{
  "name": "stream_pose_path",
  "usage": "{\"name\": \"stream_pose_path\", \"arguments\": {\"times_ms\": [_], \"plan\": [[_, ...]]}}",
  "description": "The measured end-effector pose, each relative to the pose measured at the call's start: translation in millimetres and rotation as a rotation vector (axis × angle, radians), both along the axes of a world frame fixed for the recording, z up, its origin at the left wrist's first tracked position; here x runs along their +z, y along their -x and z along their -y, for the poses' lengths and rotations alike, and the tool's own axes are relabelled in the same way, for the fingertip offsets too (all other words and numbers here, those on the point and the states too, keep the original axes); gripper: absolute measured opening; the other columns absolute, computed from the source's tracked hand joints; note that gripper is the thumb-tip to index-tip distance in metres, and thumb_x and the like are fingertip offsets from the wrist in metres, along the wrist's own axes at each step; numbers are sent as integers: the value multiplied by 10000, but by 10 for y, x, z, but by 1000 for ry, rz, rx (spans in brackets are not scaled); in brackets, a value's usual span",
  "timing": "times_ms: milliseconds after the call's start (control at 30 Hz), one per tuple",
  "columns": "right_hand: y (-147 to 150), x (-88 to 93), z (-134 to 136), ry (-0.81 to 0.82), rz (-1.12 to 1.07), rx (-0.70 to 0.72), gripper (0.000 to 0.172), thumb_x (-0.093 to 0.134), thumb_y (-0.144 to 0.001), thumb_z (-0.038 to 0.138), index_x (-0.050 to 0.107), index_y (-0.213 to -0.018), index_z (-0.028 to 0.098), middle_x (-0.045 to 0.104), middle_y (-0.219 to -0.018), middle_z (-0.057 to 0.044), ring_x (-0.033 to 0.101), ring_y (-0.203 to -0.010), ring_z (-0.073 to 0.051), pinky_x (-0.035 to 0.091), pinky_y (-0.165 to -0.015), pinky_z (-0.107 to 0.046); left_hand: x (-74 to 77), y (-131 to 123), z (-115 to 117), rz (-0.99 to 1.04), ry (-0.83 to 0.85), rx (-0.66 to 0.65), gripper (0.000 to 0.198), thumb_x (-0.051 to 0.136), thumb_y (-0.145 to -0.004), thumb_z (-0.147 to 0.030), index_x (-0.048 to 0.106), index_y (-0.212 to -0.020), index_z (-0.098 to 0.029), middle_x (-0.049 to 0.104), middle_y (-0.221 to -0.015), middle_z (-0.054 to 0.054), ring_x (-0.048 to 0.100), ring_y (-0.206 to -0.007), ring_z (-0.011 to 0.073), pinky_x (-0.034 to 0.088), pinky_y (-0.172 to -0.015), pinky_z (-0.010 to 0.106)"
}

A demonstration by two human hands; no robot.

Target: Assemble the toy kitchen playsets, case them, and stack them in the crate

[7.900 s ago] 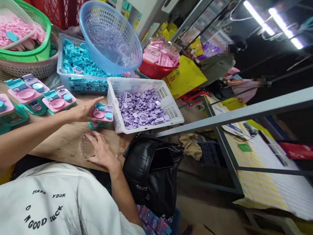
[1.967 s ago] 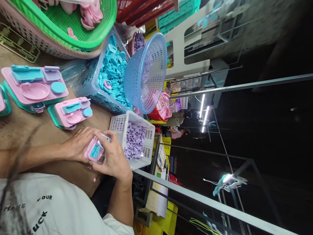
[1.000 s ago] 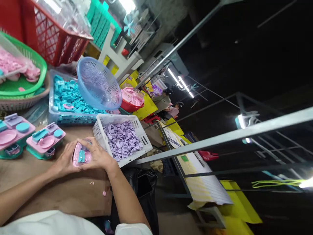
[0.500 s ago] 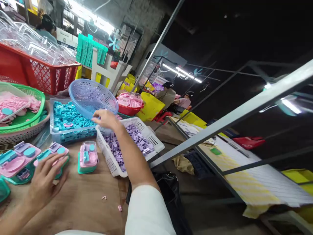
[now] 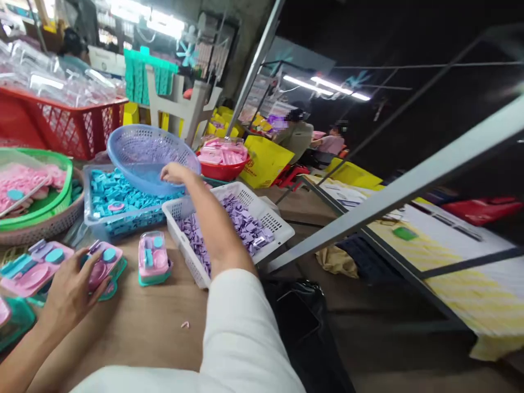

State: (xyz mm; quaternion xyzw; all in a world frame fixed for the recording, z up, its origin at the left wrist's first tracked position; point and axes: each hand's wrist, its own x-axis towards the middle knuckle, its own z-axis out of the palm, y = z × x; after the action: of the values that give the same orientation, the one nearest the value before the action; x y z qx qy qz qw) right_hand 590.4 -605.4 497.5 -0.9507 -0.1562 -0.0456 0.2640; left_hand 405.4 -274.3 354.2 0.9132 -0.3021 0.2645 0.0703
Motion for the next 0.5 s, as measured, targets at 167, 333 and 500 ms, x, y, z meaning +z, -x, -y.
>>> {"name": "stream_pose_path", "arguments": {"times_ms": [167,333,500], "plan": [[1093,102,19,-391,101,148,305,432,-1055,283,679,-1167,143,695,-984,11,674,-850,-71,552,-844,-263,95,387,95,-179,-21,95,481,549,-970,-363,496,-1421,-203,551,-1364,214,591,-1112,390,521,-829,502],[2476,-835,-561,-770,-337,246,402,519,-987,565,656,-1126,213,670,-885,-2,686,-792,-133,617,-798,-323,60,665,75,-266,127,56,532,580,-955,-345,471,-1467,-249,478,-1480,173,502,-1323,383,478,-1024,543],[2987,-2036,-862,-1025,-413,-130,382,434,-1003,497,544,-1241,219,676,-937,-39,703,-883,-179,628,-840,-366,-81,805,-39,-256,255,39,595,651,-935,-348,448,-1487,-259,352,-1585,138,406,-1442,370,412,-1165,541]]}}
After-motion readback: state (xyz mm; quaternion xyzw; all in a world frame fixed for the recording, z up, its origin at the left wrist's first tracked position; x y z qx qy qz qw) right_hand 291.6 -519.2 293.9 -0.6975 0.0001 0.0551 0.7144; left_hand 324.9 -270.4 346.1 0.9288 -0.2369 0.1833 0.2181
